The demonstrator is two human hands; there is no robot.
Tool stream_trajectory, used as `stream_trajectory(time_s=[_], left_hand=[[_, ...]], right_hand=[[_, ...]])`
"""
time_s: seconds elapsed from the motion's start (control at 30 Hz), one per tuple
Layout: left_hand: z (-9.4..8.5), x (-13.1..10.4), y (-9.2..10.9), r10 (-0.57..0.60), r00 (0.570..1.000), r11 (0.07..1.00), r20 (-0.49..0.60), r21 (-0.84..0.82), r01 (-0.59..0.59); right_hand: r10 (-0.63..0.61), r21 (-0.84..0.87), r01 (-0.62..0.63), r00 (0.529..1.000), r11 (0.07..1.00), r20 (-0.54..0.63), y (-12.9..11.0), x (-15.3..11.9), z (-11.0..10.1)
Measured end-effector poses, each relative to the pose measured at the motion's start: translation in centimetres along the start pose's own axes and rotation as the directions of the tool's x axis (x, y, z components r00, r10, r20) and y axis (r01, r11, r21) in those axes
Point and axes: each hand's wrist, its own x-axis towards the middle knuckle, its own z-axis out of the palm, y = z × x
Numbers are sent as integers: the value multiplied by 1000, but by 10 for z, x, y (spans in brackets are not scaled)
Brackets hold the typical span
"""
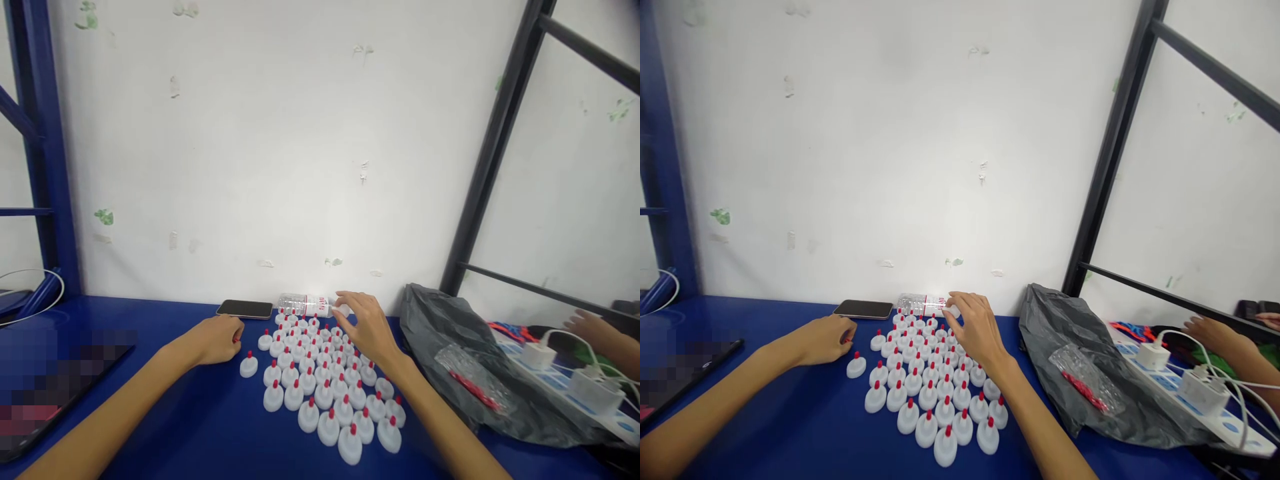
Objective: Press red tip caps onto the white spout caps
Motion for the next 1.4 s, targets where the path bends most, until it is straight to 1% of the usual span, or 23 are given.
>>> stream_trajectory(time_s=[0.07,0.13,0.2,0.3,0.4,0.5,0.57,0.63,0.7,0.8,0.9,0.97,1.03,1.1,1.17,1.27,1.33,1.4], left_hand=[[0,-1,-2,-16,999,1000,42,15,15],[-1,-2,-2,-27,997,999,68,20,26],[-1,-2,-3,-32,996,999,83,15,31],[0,-1,-3,-33,996,999,79,-6,34],[-3,-1,-1,-31,999,999,30,-38,32],[-14,-4,5,-6,1000,996,-20,-88,5],[-22,-9,11,40,999,989,-12,-140,-41],[-27,-13,16,100,994,976,31,-198,-92],[-27,-17,21,146,986,962,84,-245,-122],[-20,-17,23,179,976,949,120,-283,-139],[-17,-14,20,212,974,928,86,-329,-173],[-21,-13,20,242,970,898,36,-388,-209],[-28,-14,23,287,958,845,-14,-467,-260],[-35,-18,30,347,937,771,-44,-555,-312],[-38,-22,42,410,911,687,-50,-640,-345],[-33,-28,61,474,878,570,-59,-740,-357],[-27,-30,71,481,873,515,-78,-781,-354],[-22,-31,77,461,881,475,-104,-810,-345]], right_hand=[[-8,5,8,1000,1000,-4,-5,2,-4],[-17,12,17,1000,1000,-8,-17,4,-10],[-50,43,50,999,998,2,-37,5,-16],[-189,229,171,980,958,60,-76,-2,-19],[-339,393,263,931,881,135,-110,-16,-13],[-462,420,327,844,847,274,-130,-31,-1],[-486,415,328,794,848,365,-136,-37,5],[-476,386,323,772,864,421,-137,-39,7],[-453,337,326,779,883,434,-136,-39,8],[-388,278,293,825,915,411,-132,-36,7],[-292,257,209,892,944,345,-127,-32,7],[-207,252,138,940,958,271,-123,-29,7],[-120,240,68,971,968,207,-119,-28,7],[-51,202,16,984,979,173,-116,-27,8],[-10,149,-15,986,989,166,-113,-28,8],[7,127,-30,983,992,181,-112,-30,12],[1,139,-25,985,990,175,-111,-31,14],[-1,144,-22,988,989,152,-109,-29,14]])
